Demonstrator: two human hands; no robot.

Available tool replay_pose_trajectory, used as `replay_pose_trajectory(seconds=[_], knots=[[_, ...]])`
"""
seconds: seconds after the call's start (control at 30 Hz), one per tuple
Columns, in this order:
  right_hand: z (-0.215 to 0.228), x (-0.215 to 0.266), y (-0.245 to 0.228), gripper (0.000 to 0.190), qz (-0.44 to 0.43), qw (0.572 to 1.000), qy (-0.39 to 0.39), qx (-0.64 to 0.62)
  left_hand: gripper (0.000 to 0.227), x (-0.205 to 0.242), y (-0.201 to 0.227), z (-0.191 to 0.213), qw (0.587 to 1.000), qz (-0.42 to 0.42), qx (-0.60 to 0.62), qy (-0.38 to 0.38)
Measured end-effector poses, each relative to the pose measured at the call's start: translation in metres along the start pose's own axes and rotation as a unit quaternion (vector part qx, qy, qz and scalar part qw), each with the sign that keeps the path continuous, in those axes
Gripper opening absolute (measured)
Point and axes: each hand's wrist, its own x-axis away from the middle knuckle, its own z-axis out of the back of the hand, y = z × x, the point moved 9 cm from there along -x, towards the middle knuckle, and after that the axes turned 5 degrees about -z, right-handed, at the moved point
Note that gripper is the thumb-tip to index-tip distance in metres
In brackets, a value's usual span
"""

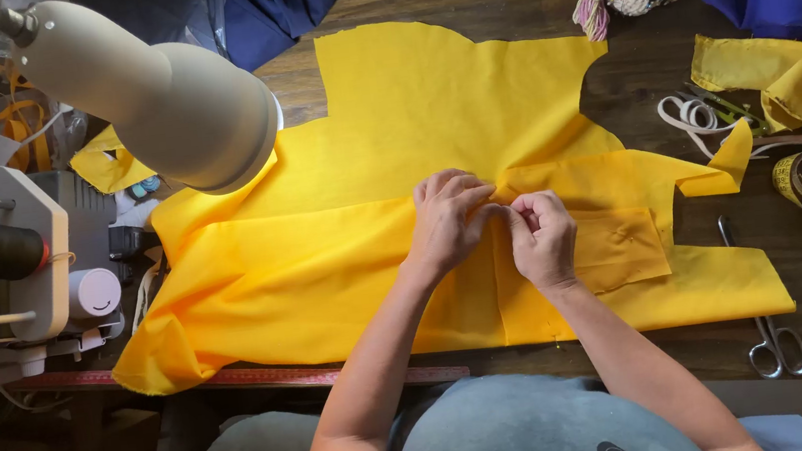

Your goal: Pinning a fabric pattern onto a larger piece of yellow fabric and cutting it out with scissors

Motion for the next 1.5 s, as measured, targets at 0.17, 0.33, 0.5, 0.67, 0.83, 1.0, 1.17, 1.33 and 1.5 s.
replay_pose_trajectory(seconds=[0.17,0.33,0.5,0.67,0.83,1.0,1.17,1.33,1.5], knots=[[-0.001,-0.001,0.003,0.016,-0.006,1.000,-0.011,-0.010,0.006,0.006,-0.004,-0.004,0.999,0.005,0.040,0.032],[-0.003,-0.004,0.005,0.016,-0.016,0.999,-0.021,-0.027,0.007,0.011,-0.014,-0.011,0.997,0.014,0.058,0.052],[-0.005,-0.007,-0.001,0.015,-0.010,0.999,-0.031,-0.009,0.008,0.012,-0.013,-0.014,1.000,-0.014,-0.008,0.026],[0.007,0.005,0.003,0.036,0.033,0.998,-0.036,0.043,0.049,0.000,-0.048,-0.003,0.986,0.015,-0.145,-0.081],[0.009,0.008,0.000,0.035,0.048,0.994,-0.053,0.077,0.073,-0.029,-0.062,0.001,0.970,0.113,-0.151,-0.156],[0.001,0.016,-0.036,0.032,0.154,0.959,-0.098,0.216,0.020,-0.046,-0.097,-0.015,0.979,0.152,-0.119,-0.069],[-0.008,0.017,-0.031,0.035,0.172,0.946,-0.105,0.254,0.020,-0.050,-0.087,-0.018,0.972,0.136,-0.165,-0.098],[0.049,0.012,-0.022,0.057,0.027,0.988,-0.147,0.039,0.039,-0.023,0.030,-0.011,0.984,-0.001,-0.174,-0.047],[0.208,0.052,-0.011,0.013,0.069,0.955,0.028,0.288,0.090,0.050,0.099,-0.070,0.951,-0.123,-0.212,-0.191]])
